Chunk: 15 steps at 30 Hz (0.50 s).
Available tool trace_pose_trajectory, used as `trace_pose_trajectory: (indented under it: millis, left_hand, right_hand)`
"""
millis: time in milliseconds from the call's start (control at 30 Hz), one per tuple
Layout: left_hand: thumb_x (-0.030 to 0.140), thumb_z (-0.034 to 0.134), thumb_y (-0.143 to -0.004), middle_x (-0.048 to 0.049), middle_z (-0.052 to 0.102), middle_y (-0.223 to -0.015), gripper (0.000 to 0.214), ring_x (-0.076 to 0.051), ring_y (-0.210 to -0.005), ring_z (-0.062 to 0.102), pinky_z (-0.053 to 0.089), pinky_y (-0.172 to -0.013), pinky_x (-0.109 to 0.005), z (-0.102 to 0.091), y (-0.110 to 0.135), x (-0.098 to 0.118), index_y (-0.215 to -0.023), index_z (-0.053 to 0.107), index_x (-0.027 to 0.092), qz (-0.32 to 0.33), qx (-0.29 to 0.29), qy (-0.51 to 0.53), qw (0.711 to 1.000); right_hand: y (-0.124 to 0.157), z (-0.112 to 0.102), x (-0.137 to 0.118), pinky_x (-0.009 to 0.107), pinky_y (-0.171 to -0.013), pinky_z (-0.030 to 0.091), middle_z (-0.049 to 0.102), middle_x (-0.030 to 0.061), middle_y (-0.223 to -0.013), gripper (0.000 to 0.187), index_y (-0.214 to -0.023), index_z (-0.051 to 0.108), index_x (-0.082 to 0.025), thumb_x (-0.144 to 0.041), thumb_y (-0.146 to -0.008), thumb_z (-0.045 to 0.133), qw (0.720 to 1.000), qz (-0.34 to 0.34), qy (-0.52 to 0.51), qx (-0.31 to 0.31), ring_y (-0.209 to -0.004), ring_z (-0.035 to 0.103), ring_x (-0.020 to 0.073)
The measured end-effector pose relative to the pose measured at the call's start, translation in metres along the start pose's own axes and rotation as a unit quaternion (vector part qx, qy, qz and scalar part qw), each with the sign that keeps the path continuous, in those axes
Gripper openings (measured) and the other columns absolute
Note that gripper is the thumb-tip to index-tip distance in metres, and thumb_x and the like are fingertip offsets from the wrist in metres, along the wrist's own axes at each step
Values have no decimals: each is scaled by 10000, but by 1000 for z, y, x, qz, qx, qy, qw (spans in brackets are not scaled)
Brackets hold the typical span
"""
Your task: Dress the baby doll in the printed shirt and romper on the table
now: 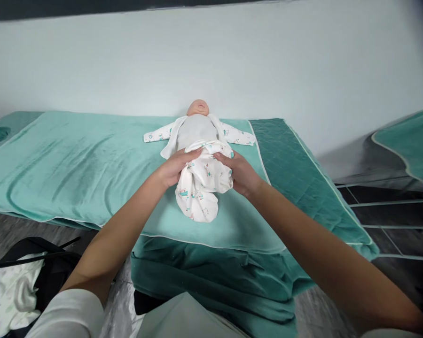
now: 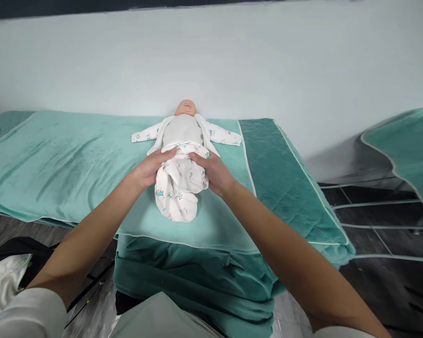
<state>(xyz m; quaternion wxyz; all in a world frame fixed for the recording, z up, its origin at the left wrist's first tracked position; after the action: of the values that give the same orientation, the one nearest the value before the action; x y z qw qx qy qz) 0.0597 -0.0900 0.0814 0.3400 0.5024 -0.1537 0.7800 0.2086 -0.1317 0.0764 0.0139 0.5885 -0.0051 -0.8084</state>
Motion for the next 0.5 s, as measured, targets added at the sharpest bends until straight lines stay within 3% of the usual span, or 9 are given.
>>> trace_pose_trajectory:
  millis: [233,400,500]
  left_hand:
    - [534,823,-775,-153,792,-1083,570,-318,-1063,754,578,-972,-422,7,8,8,-1177,718,145,21,-32,-16,999]
    - [364,929,-647,-138,787,-1069,606,-322,-1024,746,578,-920,-427,6,14,50,-1175,724,149,8,-65,-159,985]
    - [312,889,-678,-114,778,-1061,503,-294,-1000,735,567,-924,-416,7,13,80,-1131,733,160,48,-29,-250,967]
  right_hand:
    - [1,14,-17,366,-870,595,767,58,-1168,514,-1132,700,-243,-532,-733,848,996,-80,-27,9,-1078,720,275]
    - [-1,13,-26,379,-870,597,762,61,-1186,555,-1161,703,-249,-515,-698,854,992,-114,-33,41,-1090,716,290]
    - [-2,17,-25,382,-871,591,773,61,-1141,538,-1160,723,-243,-482,-701,871,996,-87,-28,-8,-1057,720,285]
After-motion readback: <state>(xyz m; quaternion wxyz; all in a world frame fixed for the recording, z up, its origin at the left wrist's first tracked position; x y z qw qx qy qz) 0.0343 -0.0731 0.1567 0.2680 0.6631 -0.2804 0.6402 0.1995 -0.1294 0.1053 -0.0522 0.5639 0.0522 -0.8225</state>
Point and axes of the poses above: each hand's wrist, its own y-axis away from the middle knuckle, its own z-axis out of the palm, x = y × z, the point moved 5 cm from there along -y, towards the middle knuckle
